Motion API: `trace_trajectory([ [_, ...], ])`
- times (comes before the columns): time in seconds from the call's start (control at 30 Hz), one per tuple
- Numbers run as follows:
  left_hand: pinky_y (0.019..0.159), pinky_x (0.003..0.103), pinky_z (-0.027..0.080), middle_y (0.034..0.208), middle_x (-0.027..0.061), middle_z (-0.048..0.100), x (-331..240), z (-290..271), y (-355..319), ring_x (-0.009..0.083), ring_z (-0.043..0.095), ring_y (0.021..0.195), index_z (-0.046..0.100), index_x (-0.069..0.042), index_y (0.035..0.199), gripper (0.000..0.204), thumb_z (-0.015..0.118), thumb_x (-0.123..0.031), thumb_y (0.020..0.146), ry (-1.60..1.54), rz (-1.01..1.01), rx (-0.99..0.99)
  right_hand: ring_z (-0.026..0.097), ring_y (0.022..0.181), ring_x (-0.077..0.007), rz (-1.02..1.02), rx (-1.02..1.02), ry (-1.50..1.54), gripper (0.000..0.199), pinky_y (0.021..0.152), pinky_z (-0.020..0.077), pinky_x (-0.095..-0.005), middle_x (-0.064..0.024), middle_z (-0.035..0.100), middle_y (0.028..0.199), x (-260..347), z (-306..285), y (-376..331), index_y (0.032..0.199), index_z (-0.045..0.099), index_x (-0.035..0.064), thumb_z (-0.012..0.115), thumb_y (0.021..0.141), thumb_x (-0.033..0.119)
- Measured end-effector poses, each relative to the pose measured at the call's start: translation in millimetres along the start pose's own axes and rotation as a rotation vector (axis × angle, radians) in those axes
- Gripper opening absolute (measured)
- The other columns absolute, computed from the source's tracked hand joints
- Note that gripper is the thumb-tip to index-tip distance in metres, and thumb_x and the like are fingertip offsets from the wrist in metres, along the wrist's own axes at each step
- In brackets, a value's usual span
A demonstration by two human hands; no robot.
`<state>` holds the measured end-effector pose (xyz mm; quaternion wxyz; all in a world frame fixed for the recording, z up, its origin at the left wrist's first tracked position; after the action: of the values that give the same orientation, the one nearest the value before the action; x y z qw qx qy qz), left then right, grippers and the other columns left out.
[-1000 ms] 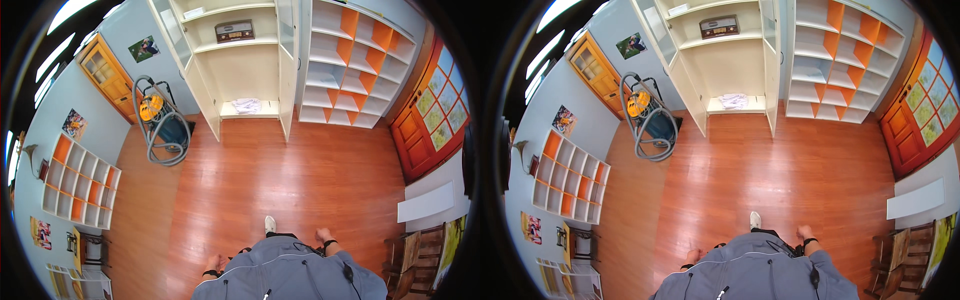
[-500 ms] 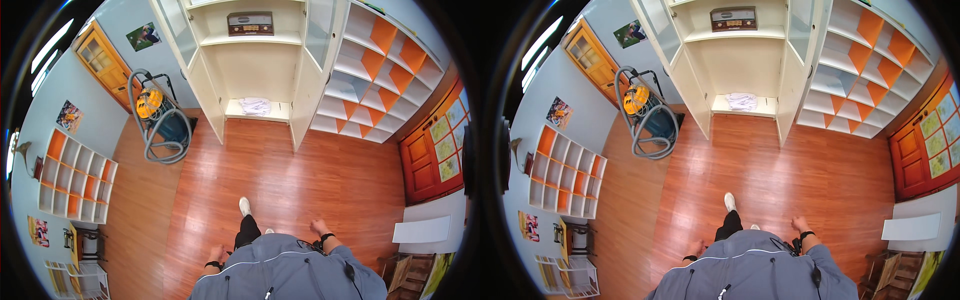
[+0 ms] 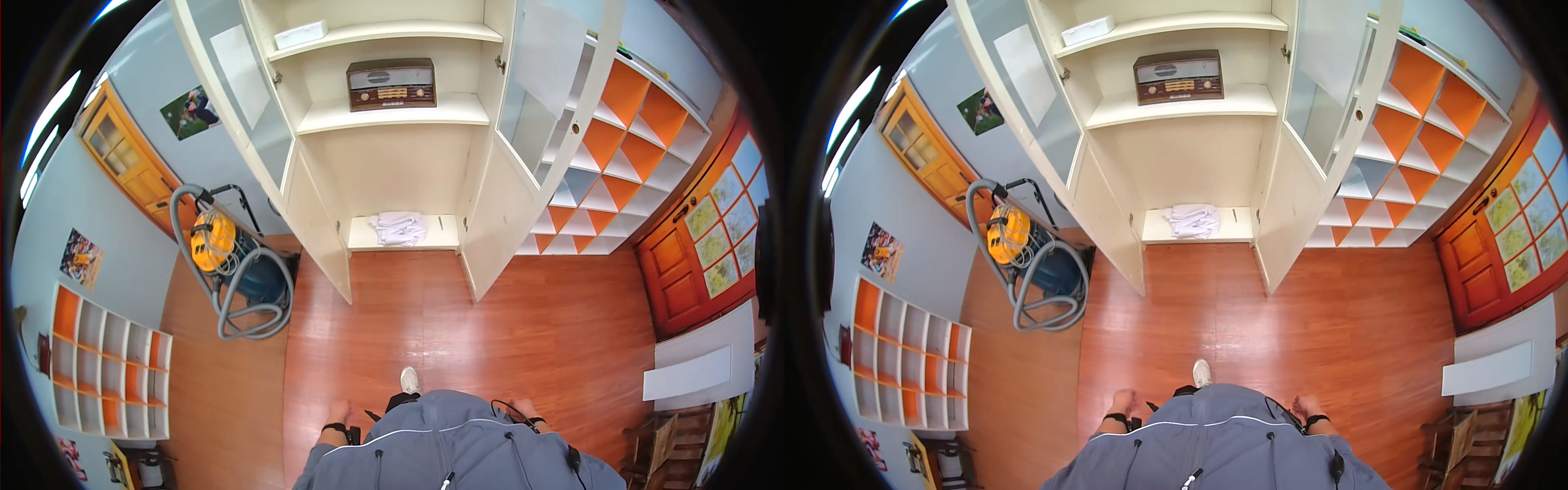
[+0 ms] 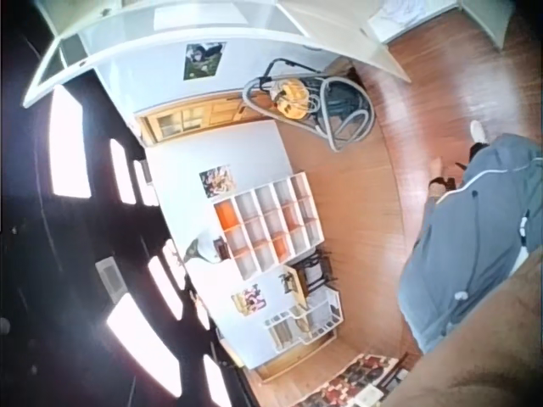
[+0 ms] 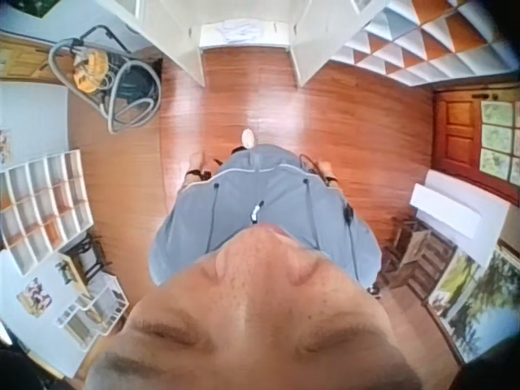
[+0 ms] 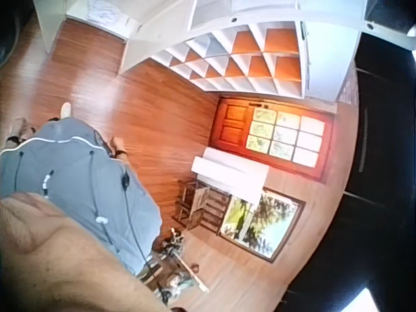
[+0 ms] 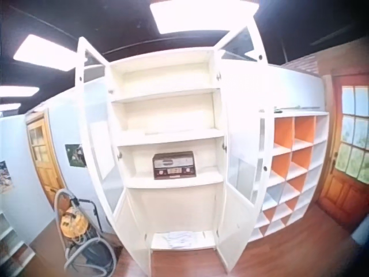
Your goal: The person moves a vintage radio from a cabinet to a workbench, then places a hula hoop on the same bench. They carry a cardboard box to a shelf and place it there. Finally, they move a gramophone from a shelf to a different shelf and place a yellow toolbox on a white rack.
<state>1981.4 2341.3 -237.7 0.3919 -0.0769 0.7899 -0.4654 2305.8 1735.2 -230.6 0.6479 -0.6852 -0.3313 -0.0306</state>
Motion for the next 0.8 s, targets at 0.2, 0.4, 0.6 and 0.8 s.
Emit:
trace_trajectory([
  [0.2,0.07,0.037,0.061,0.097,0.0128,0.068,-203.9,25.1,66.8,0.0244,0.071,0.086,0.061,-0.001,0.114,0.023,0.054,-0.018,0.098,-0.017,0.166,0.09,0.068,0.078,-0.0233,-0.164,-0.034,0.031,0.023,0.069,0.0541,-0.0364,-0.0095,0.069,0.09,195.4,80.5,-17.4,0.104,0.064,0.0033,0.057,0.099,0.025],
  [0.4,0.069,0.034,0.061,0.096,0.0144,0.071,-289.0,61.9,78.5,0.0249,0.073,0.087,0.064,0.0,0.109,0.023,0.056,-0.019,0.1,-0.105,0.171,0.191,0.071,0.094,-0.027,-0.265,-0.073,0.125,0.03,0.08,0.0582,-0.0398,-0.0142,0.072,0.104,309.6,107.7,-4.2,0.11,0.063,0.0026,0.056,0.102,0.031],
  [0.6,0.074,0.033,0.06,0.1,0.0151,0.072,-332.8,60.5,96.5,0.0248,0.073,0.089,0.064,0.001,0.113,0.026,0.057,-0.02,0.099,-0.139,0.149,0.188,0.071,0.093,-0.0251,-0.35,-0.014,0.118,0.03,0.079,0.0582,-0.0368,-0.0138,0.072,0.106,433.1,149.6,44.0,0.111,0.063,0.0017,0.054,0.103,0.029],
  [0.8,0.075,0.033,0.06,0.104,0.0142,0.072,-403.8,29.7,139.1,0.0234,0.073,0.091,0.062,0.0,0.119,0.031,0.057,-0.023,0.099,-0.137,0.177,0.024,0.069,0.089,-0.0217,-0.477,0.143,0.158,0.03,0.078,0.0574,-0.0348,-0.0126,0.071,0.108,626.1,233.9,94.3,0.113,0.063,0.0003,0.055,0.104,0.027],
])
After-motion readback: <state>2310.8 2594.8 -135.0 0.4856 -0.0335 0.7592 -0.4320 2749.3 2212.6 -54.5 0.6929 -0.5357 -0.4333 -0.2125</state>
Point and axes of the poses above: each hand's wrist, its own y-axis towards the middle knuckle, its own z-axis out of the palm, x = y × z, the point moved 7 cm from there along y, towards the middle knuckle
